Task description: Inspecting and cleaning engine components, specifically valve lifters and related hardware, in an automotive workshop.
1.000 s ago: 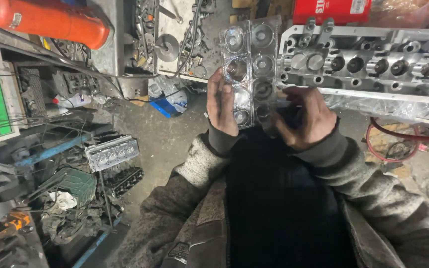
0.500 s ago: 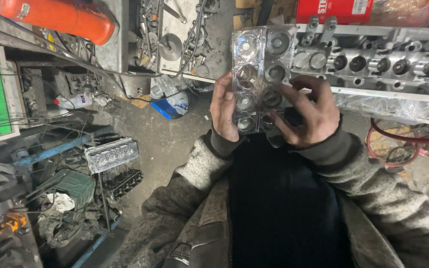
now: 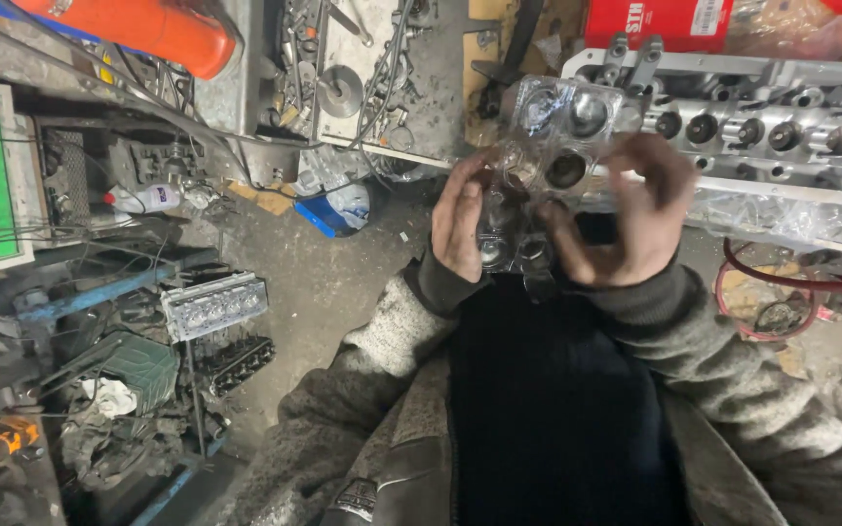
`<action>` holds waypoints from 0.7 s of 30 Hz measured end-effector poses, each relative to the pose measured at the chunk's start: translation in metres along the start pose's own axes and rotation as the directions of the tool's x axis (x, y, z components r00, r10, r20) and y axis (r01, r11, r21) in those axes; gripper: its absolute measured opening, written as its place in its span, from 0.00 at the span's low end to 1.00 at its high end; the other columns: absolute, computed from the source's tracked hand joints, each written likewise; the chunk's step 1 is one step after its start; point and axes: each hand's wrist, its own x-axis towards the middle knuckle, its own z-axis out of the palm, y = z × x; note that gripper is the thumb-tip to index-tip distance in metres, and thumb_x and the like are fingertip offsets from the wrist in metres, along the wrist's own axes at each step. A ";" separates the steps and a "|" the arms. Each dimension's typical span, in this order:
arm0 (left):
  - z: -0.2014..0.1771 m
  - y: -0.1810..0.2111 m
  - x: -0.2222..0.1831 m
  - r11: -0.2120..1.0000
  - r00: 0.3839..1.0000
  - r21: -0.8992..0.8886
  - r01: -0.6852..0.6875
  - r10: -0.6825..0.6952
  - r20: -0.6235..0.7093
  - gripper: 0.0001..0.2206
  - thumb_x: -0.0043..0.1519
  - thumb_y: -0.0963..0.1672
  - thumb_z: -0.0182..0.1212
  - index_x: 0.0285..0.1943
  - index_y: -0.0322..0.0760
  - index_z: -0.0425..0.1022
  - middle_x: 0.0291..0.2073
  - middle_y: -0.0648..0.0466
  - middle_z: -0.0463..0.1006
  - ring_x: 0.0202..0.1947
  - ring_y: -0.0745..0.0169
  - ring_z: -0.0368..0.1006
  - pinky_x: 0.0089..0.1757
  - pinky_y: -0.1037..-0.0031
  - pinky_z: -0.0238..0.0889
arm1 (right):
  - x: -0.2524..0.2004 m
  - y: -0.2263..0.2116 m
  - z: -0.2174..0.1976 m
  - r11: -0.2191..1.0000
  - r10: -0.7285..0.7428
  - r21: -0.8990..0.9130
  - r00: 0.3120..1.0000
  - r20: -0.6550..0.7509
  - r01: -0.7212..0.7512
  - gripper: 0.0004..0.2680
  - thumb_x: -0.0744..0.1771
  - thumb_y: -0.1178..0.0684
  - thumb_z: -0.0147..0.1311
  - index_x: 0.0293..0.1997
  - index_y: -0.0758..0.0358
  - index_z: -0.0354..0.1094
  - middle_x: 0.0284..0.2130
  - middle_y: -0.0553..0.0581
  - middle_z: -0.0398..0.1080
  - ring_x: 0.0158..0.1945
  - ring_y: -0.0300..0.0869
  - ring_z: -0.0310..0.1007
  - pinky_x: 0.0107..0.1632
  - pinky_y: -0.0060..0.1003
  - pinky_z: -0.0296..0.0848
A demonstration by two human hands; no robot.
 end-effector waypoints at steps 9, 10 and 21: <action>0.010 0.004 -0.005 0.989 0.995 0.111 0.102 -0.100 -0.025 0.21 0.76 0.47 0.40 0.70 0.28 0.65 0.58 0.42 0.76 0.59 0.55 0.73 0.60 0.68 0.65 | -0.017 -0.010 -0.004 0.878 -0.265 -0.289 0.890 0.371 0.382 0.14 0.62 0.56 0.73 0.52 0.55 0.79 0.48 0.57 0.71 0.55 0.57 0.67 0.53 0.50 0.72; 0.011 0.009 -0.005 0.989 0.995 0.109 0.101 -0.099 -0.023 0.21 0.76 0.47 0.40 0.70 0.28 0.65 0.58 0.42 0.76 0.59 0.55 0.73 0.60 0.68 0.65 | -0.014 -0.009 -0.005 0.877 -0.265 -0.291 0.890 0.371 0.383 0.14 0.62 0.56 0.73 0.52 0.55 0.79 0.48 0.57 0.71 0.55 0.57 0.67 0.53 0.50 0.72; 0.015 0.020 0.000 0.926 0.989 0.375 -0.041 -0.015 0.145 0.13 0.75 0.43 0.46 0.62 0.30 0.71 0.49 0.41 0.82 0.48 0.47 0.82 0.50 0.66 0.74 | 0.012 0.018 -0.018 0.894 -0.288 -0.052 0.660 0.695 0.445 0.11 0.60 0.59 0.64 0.45 0.65 0.76 0.39 0.58 0.73 0.44 0.50 0.71 0.47 0.43 0.74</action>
